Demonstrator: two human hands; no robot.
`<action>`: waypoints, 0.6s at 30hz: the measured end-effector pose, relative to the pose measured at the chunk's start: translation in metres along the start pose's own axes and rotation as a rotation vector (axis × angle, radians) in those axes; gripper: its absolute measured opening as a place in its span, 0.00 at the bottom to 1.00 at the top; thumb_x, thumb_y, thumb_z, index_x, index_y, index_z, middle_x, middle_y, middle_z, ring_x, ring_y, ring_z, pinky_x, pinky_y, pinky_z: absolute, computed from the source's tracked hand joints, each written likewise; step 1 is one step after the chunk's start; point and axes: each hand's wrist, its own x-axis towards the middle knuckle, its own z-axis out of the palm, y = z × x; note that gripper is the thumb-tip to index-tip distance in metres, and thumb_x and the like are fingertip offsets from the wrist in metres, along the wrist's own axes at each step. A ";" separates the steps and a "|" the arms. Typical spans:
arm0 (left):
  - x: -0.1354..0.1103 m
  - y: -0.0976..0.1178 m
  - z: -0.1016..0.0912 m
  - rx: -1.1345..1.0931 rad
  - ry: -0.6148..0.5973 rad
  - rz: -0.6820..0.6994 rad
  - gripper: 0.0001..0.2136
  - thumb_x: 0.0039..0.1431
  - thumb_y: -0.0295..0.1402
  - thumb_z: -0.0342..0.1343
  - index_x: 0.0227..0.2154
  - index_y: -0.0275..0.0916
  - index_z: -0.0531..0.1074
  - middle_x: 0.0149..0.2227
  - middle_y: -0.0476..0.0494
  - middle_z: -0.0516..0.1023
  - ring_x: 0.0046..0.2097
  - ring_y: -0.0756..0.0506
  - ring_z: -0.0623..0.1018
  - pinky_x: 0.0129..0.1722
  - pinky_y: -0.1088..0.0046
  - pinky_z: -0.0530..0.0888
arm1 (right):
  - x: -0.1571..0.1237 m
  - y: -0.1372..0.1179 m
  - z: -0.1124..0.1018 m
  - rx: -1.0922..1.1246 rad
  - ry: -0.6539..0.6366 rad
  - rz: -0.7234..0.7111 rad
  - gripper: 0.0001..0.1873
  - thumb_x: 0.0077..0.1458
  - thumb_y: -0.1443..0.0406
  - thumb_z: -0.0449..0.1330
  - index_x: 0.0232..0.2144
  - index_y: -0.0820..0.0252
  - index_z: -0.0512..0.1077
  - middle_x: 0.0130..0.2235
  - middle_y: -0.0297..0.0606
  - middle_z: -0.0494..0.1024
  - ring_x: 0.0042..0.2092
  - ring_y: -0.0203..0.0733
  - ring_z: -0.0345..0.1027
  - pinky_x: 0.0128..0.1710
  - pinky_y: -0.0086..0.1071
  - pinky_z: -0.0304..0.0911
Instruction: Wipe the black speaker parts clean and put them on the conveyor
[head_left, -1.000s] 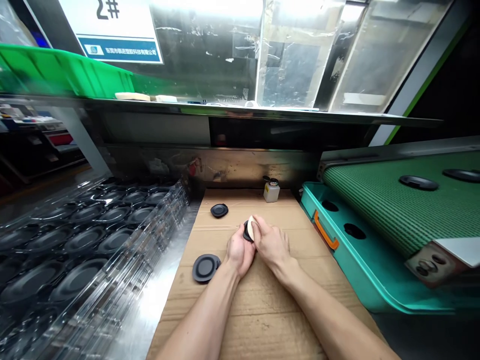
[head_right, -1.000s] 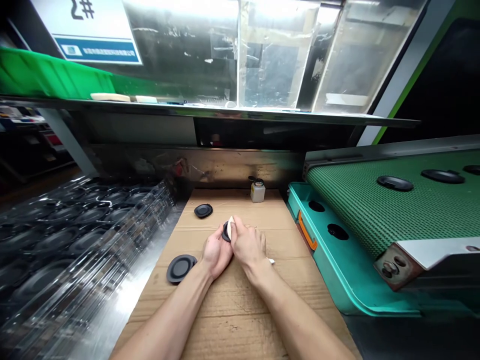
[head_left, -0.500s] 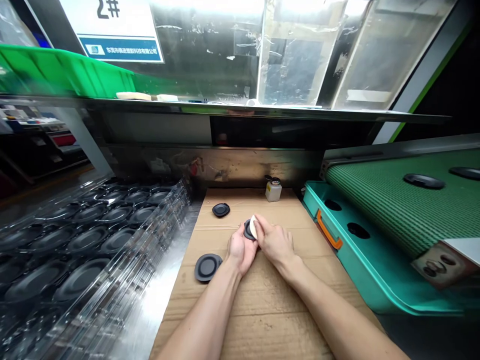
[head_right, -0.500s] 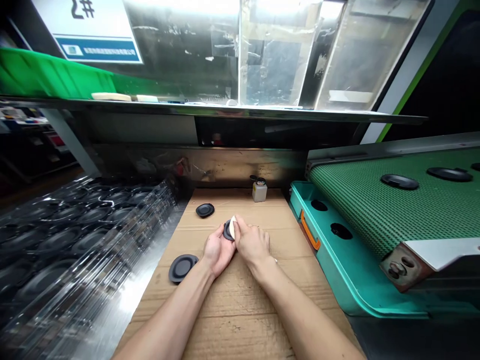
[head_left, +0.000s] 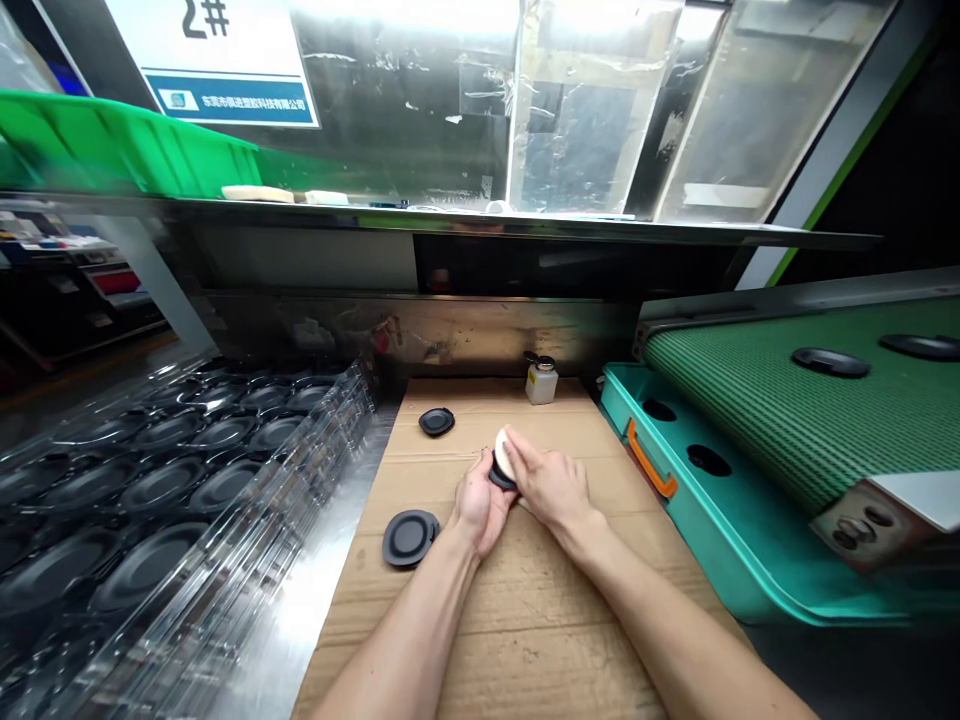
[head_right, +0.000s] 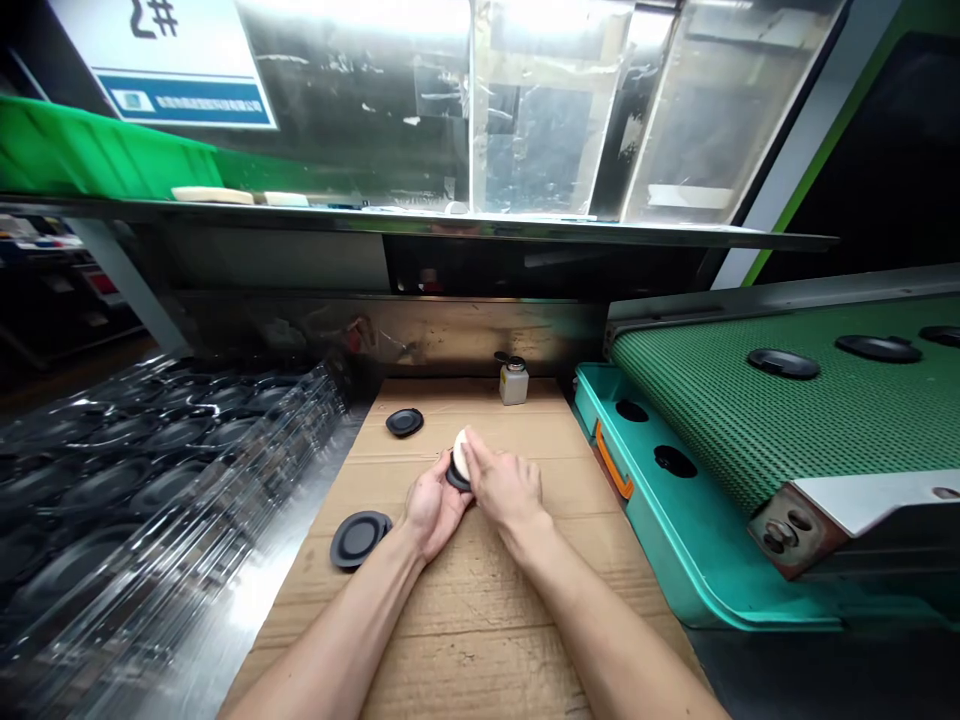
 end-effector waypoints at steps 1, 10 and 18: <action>0.000 0.000 0.000 0.006 -0.002 0.011 0.13 0.64 0.33 0.45 0.45 0.33 0.70 0.48 0.33 0.76 0.51 0.41 0.75 0.52 0.59 0.71 | 0.001 0.000 0.000 -0.002 0.000 0.029 0.28 0.64 0.48 0.38 0.62 0.42 0.55 0.33 0.44 0.79 0.34 0.45 0.73 0.35 0.34 0.60; 0.003 0.000 -0.002 -0.018 0.053 0.037 0.13 0.65 0.32 0.44 0.46 0.33 0.70 0.49 0.33 0.75 0.51 0.41 0.75 0.51 0.60 0.73 | -0.004 -0.008 0.002 -0.019 0.021 0.021 0.25 0.65 0.50 0.37 0.62 0.38 0.54 0.33 0.41 0.79 0.33 0.45 0.74 0.33 0.34 0.61; 0.005 0.003 -0.005 -0.053 0.087 0.036 0.12 0.65 0.32 0.44 0.42 0.33 0.70 0.51 0.31 0.74 0.51 0.40 0.75 0.49 0.59 0.75 | -0.002 0.010 0.003 0.108 0.071 0.079 0.23 0.64 0.50 0.41 0.57 0.39 0.63 0.36 0.39 0.80 0.35 0.46 0.74 0.34 0.34 0.62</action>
